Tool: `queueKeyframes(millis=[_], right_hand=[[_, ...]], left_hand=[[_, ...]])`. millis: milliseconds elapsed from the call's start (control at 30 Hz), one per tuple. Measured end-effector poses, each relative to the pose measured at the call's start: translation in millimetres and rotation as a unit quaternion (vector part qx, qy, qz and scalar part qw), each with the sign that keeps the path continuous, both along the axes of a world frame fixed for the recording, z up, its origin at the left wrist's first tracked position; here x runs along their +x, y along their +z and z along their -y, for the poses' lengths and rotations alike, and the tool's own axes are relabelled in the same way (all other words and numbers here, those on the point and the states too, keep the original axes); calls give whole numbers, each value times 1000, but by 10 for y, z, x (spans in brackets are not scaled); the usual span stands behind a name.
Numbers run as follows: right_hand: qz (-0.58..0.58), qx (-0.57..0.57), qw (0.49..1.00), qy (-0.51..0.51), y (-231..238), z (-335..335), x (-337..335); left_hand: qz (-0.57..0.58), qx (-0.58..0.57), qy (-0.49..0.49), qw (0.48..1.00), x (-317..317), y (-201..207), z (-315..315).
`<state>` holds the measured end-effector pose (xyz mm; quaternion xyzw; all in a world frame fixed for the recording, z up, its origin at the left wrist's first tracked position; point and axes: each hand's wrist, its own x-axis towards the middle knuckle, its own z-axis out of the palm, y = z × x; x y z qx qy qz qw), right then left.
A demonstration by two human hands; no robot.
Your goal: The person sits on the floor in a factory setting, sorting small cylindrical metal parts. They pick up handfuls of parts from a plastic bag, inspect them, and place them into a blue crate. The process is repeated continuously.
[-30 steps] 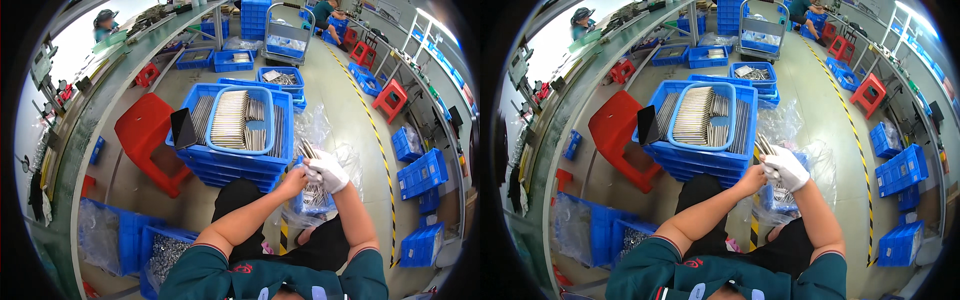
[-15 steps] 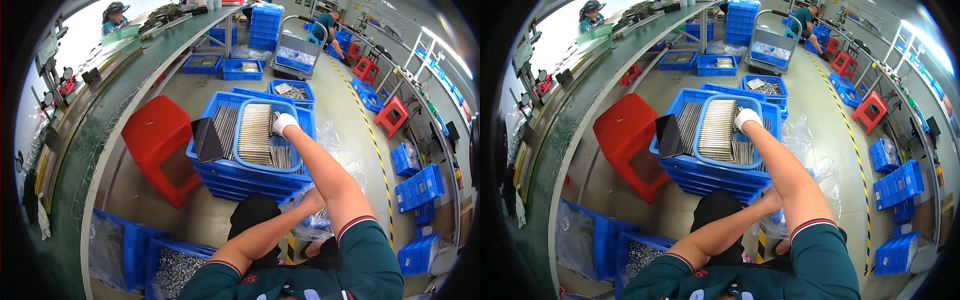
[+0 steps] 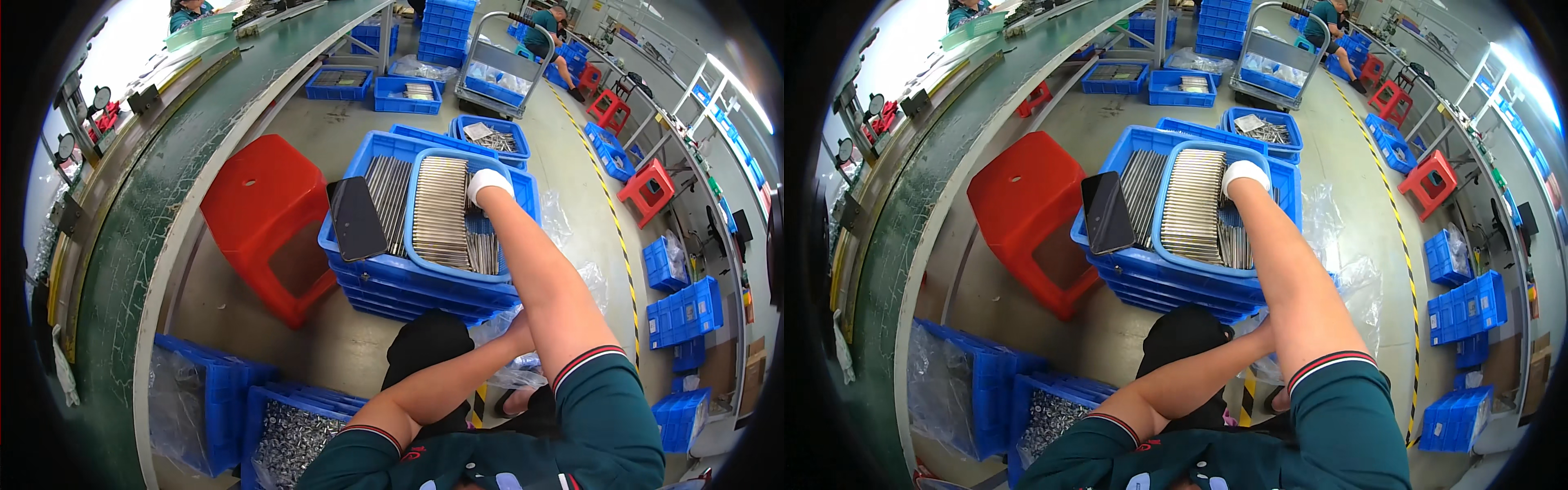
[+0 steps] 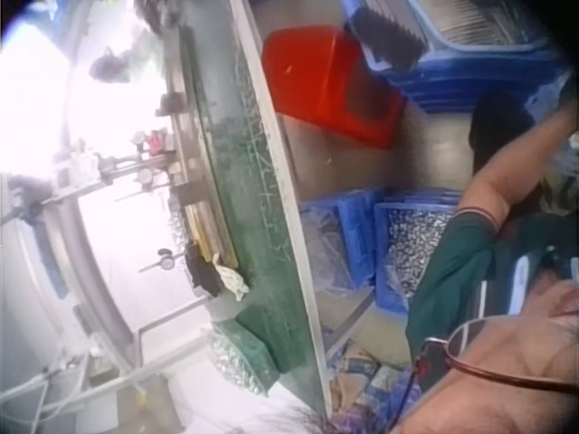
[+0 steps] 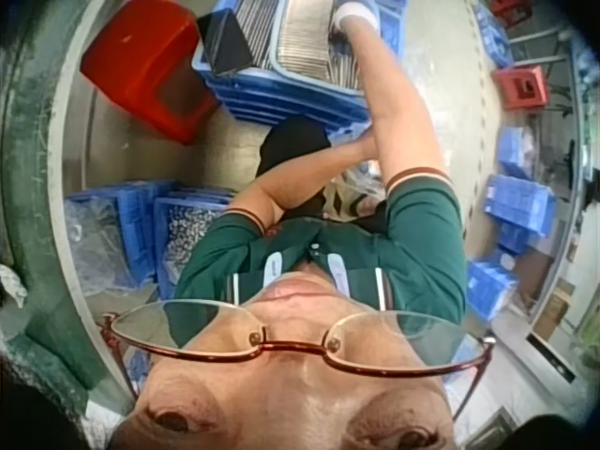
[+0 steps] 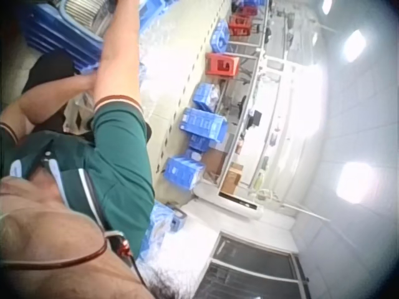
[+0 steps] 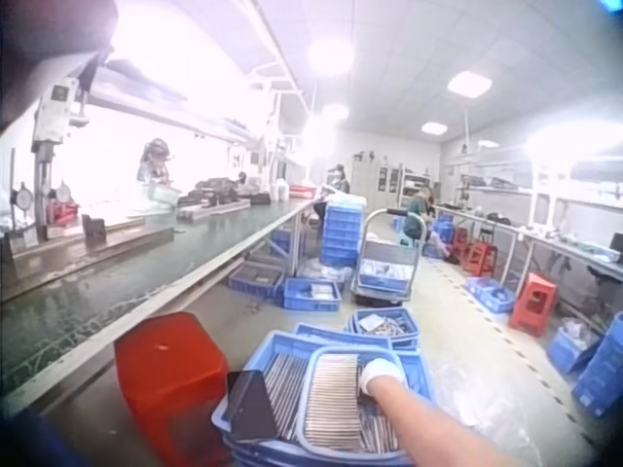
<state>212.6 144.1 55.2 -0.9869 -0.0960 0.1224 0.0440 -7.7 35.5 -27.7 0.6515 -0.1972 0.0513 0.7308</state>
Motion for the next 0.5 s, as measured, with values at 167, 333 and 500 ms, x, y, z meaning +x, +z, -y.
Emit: queueKeyframes(millis=[167,333,500], right_hand=[[86,-126,983,100,24,-9,-52],[168,-168,964,121,41,-45,-147],[206,-125,962,129,-15,90,7]], left_hand=[[25,76,20,997,61,-6,45],[4,143,-18,990,117,-100,111],[-7,194,-32,980,164,-190,199]])
